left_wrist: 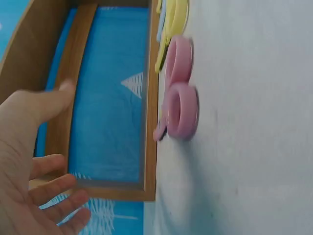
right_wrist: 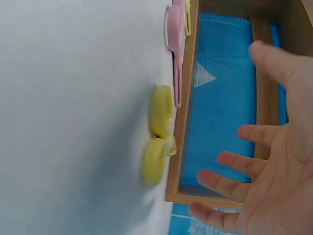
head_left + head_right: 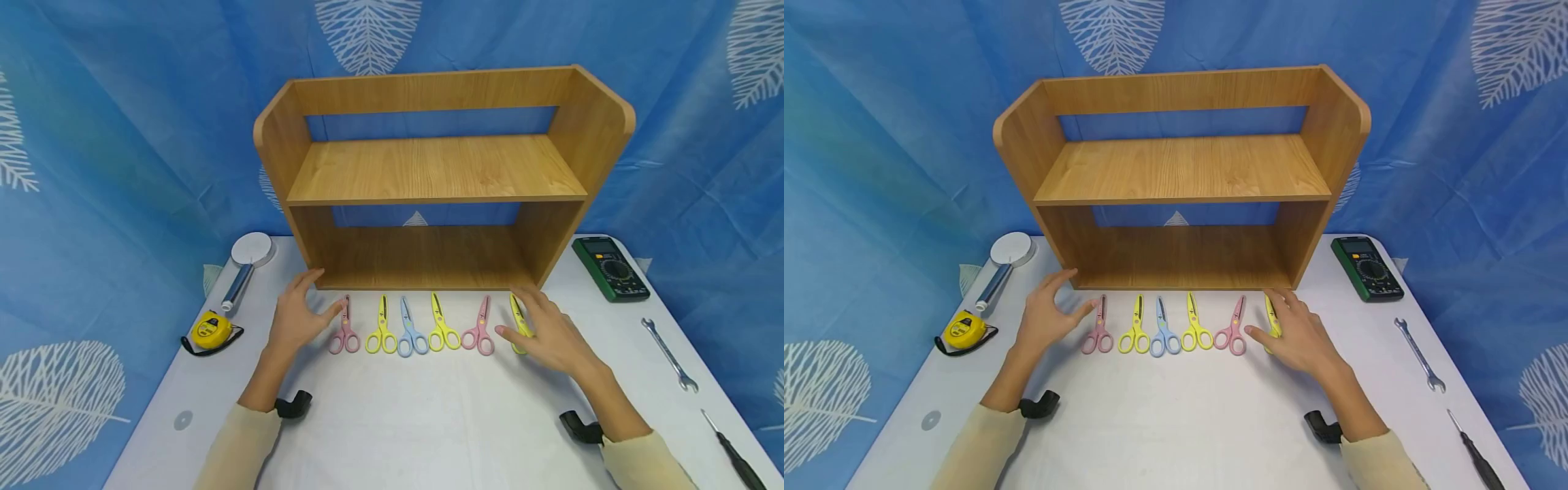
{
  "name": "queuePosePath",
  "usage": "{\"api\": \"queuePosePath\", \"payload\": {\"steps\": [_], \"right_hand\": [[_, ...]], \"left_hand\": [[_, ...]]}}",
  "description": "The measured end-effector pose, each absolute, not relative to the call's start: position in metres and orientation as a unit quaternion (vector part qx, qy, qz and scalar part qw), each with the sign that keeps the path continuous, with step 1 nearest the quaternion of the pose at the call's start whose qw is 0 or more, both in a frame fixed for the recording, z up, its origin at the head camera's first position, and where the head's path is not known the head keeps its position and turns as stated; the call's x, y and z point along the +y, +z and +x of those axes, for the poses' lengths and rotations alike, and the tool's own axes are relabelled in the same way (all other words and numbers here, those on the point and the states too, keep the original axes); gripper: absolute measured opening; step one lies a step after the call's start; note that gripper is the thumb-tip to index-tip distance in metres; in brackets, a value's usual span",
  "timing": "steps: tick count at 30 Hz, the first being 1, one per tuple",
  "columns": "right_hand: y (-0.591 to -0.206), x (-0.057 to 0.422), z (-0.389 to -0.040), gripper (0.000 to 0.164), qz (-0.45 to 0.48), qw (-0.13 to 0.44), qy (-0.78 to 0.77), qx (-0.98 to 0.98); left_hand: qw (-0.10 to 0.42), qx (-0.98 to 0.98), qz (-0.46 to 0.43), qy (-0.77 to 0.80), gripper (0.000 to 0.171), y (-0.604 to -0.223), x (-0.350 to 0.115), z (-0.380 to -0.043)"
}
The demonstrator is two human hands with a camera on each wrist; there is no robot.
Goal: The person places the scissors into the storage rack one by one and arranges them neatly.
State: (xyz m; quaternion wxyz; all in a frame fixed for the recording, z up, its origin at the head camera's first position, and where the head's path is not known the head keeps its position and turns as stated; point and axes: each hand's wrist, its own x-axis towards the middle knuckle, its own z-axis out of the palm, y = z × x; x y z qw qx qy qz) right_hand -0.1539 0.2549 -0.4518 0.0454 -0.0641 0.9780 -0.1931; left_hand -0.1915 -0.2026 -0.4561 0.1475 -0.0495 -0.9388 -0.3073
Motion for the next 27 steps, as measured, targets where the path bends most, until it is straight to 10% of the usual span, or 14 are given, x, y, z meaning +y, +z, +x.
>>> {"api": "queuePosePath", "payload": {"steps": [7,27], "right_hand": [[-0.465,0.263,-0.145,0.098,-0.022,0.088,-0.258,0.962],[-0.465,0.28,-0.137,0.051,0.028,0.124,-0.298,0.946]], "left_hand": [[0.225,-0.888,0.001,-0.402,0.053,-0.464,-0.222,-0.206],[0.207,-0.825,0.034,-0.525,0.027,-0.485,-0.234,-0.24]]}}
